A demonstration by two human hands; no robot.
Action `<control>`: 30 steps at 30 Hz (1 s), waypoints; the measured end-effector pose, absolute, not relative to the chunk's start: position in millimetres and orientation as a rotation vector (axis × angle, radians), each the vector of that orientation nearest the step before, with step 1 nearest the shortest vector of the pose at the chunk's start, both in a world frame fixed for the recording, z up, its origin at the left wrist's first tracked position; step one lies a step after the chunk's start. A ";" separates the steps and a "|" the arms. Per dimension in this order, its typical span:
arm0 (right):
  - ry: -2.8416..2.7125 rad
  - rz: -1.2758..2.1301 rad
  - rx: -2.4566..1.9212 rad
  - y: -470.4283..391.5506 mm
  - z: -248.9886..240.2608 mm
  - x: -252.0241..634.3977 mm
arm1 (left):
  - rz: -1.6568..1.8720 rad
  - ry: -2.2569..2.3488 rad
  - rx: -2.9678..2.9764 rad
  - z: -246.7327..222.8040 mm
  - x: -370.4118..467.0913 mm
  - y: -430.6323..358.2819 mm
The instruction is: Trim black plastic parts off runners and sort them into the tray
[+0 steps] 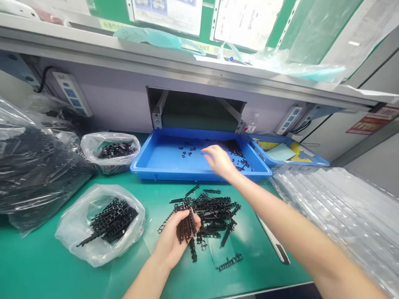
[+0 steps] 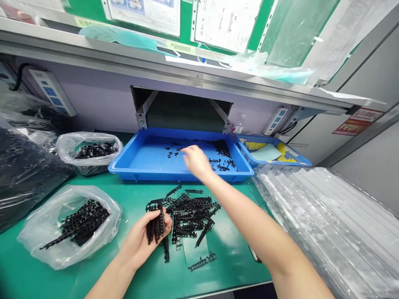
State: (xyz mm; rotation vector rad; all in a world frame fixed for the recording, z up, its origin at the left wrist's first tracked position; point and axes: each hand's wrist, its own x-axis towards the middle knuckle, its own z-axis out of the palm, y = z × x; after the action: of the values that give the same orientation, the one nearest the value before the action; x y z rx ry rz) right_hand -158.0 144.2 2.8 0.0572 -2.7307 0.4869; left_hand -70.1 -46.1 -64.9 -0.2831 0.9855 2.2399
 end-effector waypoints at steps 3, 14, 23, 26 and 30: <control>-2.811 0.421 -0.251 177.7 1.6 -180.7 | 2.228 0.852 -0.326 -61.2 -68.5 -47.0; -2.722 0.922 -0.558 205.7 3.6 -194.6 | 2.291 0.832 -0.214 -78.1 -72.6 -53.6; -2.035 1.986 -0.250 122.2 -26.0 -62.3 | 2.252 0.748 -0.354 -68.7 -63.6 -38.0; -1.895 2.125 -0.323 106.9 -54.5 -29.1 | 2.239 0.698 -0.408 -65.2 -56.2 -31.3; -2.163 1.822 -0.187 112.4 -72.5 -8.2 | 2.231 0.786 -0.314 -65.0 -49.4 -30.3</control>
State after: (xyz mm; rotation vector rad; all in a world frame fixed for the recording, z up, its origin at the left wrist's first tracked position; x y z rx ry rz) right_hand -8.2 112.4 -72.5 -0.1867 -2.1634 1.8221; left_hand -49.4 -30.3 -65.0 -0.3142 0.7861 2.2307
